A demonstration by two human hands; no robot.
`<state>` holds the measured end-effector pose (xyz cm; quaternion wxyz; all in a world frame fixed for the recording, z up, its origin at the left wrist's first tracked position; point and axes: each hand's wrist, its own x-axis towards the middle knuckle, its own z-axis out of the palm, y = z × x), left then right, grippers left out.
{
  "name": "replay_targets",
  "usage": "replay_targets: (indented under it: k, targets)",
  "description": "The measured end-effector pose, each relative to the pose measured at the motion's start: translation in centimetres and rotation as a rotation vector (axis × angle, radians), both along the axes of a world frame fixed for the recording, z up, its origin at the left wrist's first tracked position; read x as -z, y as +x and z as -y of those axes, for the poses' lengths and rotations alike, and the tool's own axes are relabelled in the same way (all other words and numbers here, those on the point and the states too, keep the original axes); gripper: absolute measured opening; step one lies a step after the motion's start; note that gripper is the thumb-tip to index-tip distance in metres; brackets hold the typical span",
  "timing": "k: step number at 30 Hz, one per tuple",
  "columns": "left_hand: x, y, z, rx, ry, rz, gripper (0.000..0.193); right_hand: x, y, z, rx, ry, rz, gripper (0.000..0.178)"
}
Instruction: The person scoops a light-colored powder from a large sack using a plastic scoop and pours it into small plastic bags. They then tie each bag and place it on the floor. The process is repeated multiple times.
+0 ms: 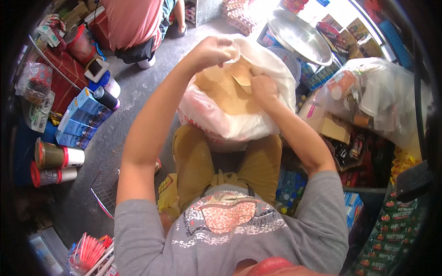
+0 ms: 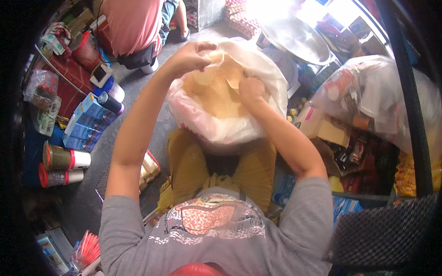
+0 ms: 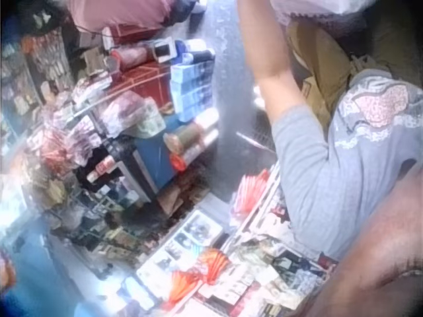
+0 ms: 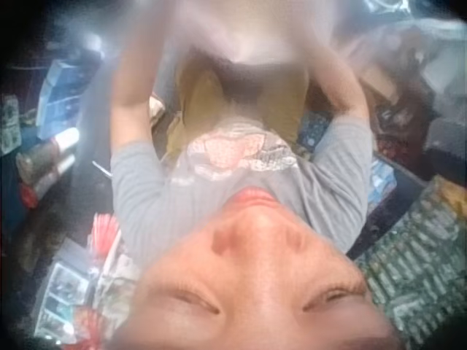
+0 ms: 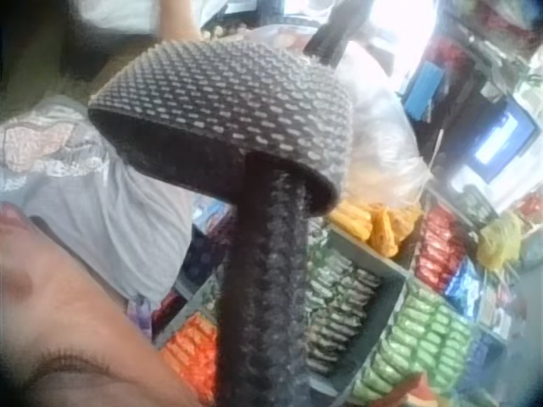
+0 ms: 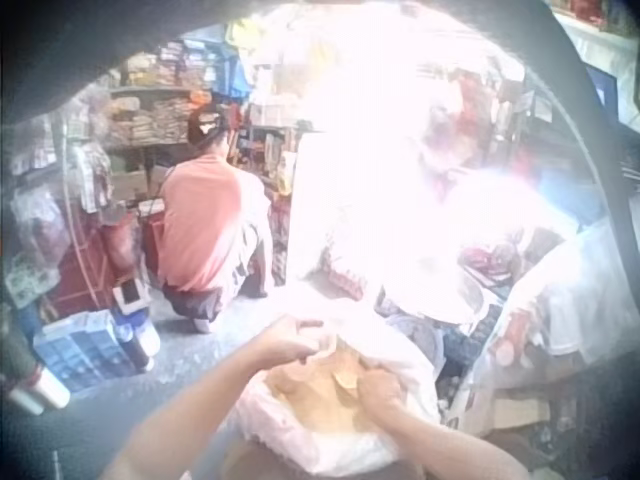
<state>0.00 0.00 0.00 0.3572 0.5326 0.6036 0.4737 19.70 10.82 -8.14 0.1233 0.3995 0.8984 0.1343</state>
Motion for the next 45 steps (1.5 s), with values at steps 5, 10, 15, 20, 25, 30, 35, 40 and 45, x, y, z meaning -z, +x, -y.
replay_targets:
  k: [5, 10, 15, 20, 25, 30, 35, 40, 45]
  targets:
    - [-1.5, 0.5, 4.9, -0.051, 0.053, 0.144, 0.055, -7.0, 0.6, 4.0, 0.057, -0.243, -0.177, 0.027]
    - [-0.6, 0.9, 1.9, 0.032, -0.051, 0.109, 0.057, -3.1, -0.4, 1.9, 0.179, -0.310, -0.238, 0.034]
    - [0.3, -0.3, 2.1, 0.007, 0.026, 0.197, 0.058, -7.8, 8.2, 3.1, 0.149, -0.197, -0.494, 0.044]
    - [0.1, 0.2, 1.6, 0.074, -0.036, 0.197, 0.060, -15.3, 14.3, 2.8, -0.025, -0.336, -0.759, 0.048]
    - [-0.5, 1.7, 1.3, 0.082, -0.047, 0.171, 0.062, -22.9, 12.6, 5.0, -0.171, -0.046, -0.605, 0.044]
    - [-1.0, 2.5, 0.9, 0.094, -0.018, 0.170, 0.065, -24.4, 9.3, 4.6, -0.482, 0.307, -0.427, 0.043]
    - [-0.5, 2.2, 0.3, 0.122, -0.016, 0.187, 0.068, -26.3, 7.1, 3.9, -0.687, 0.369, -0.351, 0.042]
    - [-0.2, 1.7, 0.2, 0.080, -0.053, 0.198, 0.070, -27.4, 5.5, 4.1, -0.826, 0.472, -0.317, 0.035]
    - [-0.5, 1.5, 0.1, 0.080, -0.071, 0.180, 0.071, -29.0, 3.6, 7.2, -0.848, 0.545, -0.269, 0.022]
